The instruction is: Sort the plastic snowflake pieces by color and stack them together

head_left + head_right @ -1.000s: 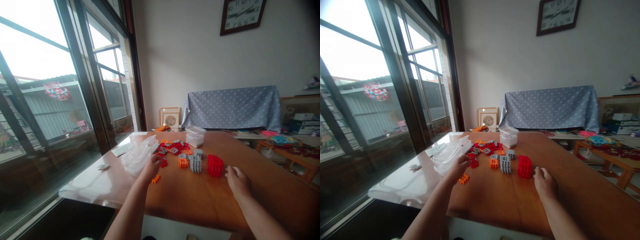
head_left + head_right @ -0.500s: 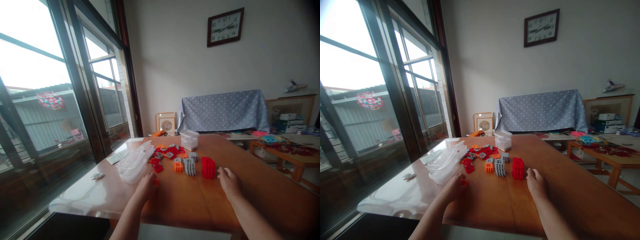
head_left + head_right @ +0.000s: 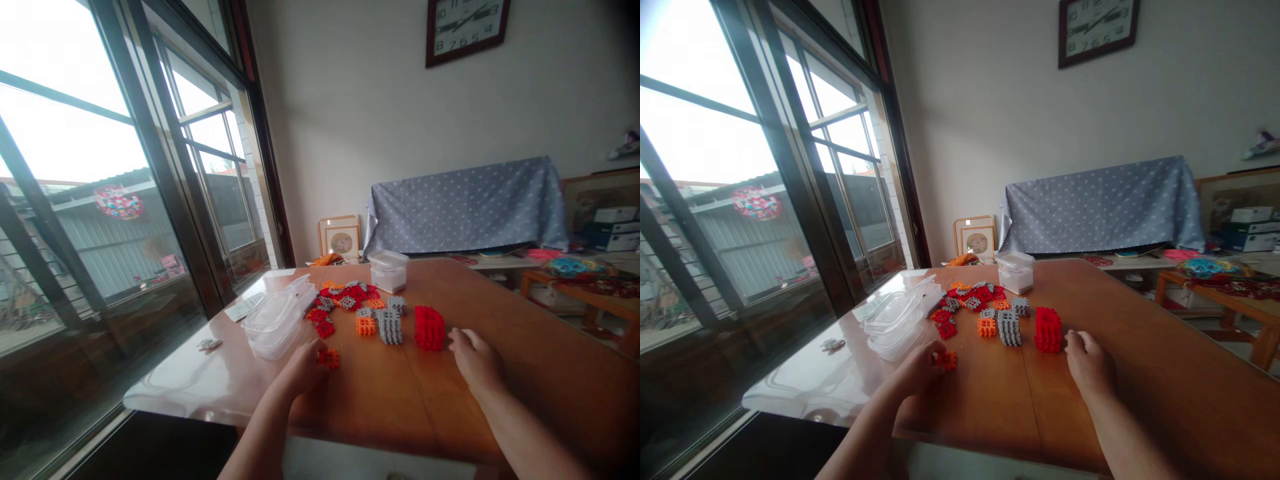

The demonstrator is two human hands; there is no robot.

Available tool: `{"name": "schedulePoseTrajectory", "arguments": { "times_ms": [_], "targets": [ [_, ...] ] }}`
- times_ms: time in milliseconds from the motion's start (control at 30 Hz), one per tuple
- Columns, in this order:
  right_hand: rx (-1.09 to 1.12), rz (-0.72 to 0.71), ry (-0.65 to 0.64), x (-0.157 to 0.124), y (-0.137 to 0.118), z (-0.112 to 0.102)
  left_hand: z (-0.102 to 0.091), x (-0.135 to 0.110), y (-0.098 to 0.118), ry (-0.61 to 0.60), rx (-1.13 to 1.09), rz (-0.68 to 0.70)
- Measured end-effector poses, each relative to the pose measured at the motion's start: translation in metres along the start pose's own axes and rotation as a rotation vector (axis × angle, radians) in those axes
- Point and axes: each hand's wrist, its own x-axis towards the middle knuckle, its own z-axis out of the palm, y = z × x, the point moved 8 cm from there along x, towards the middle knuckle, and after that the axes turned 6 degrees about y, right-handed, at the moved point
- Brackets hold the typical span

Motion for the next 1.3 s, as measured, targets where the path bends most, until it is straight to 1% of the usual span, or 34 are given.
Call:
{"name": "schedulePoseTrajectory", "arguments": {
  "times_ms": [100,167,300,433,533,600,700,800,867,933,1000,1067,1167,1300],
  "targets": [
    [-0.032,-0.019,-0.027,-0.001,-0.003,0.001,0.004,0.003,0.004,-0.055,0.114,0.033],
    [-0.046,-0.017,-0.032,-0.001,-0.004,0.0,0.005,0.005,0.006,-0.056,0.129,0.038],
    [-0.06,-0.006,-0.041,-0.001,-0.004,0.0,0.007,0.009,0.013,0.006,0.059,0.085],
    [-0.065,-0.009,-0.051,-0.002,-0.005,0.001,0.014,0.013,0.018,0.064,0.003,0.12],
    [-0.084,-0.006,-0.057,-0.002,-0.006,0.001,0.022,0.016,0.021,0.064,0.021,0.13],
    [-0.09,-0.003,-0.062,-0.002,-0.008,0.001,0.027,0.017,0.02,0.039,0.088,0.082],
    [-0.091,-0.001,-0.068,-0.003,-0.011,-0.001,0.03,0.018,0.012,0.023,0.207,-0.063],
    [-0.098,0.0,-0.076,-0.003,-0.011,-0.001,0.03,0.018,0.01,0.008,0.229,-0.146],
    [-0.106,0.006,-0.083,-0.003,-0.01,0.0,0.029,0.017,0.015,-0.005,0.208,-0.124],
    [-0.106,0.013,-0.091,-0.002,-0.009,0.001,0.027,0.016,0.025,-0.024,0.191,-0.042],
    [-0.099,0.019,-0.104,-0.002,-0.009,0.002,0.026,0.013,0.036,-0.071,0.191,0.052],
    [-0.097,0.028,-0.12,-0.002,-0.009,0.004,0.027,0.01,0.042,-0.124,0.202,0.102],
    [-0.096,0.037,-0.137,-0.003,-0.009,0.004,0.027,0.009,0.043,-0.138,0.214,0.101],
    [-0.094,0.044,-0.16,-0.003,-0.01,0.004,0.03,0.015,0.033,-0.071,0.243,0.049]
  ]
}}
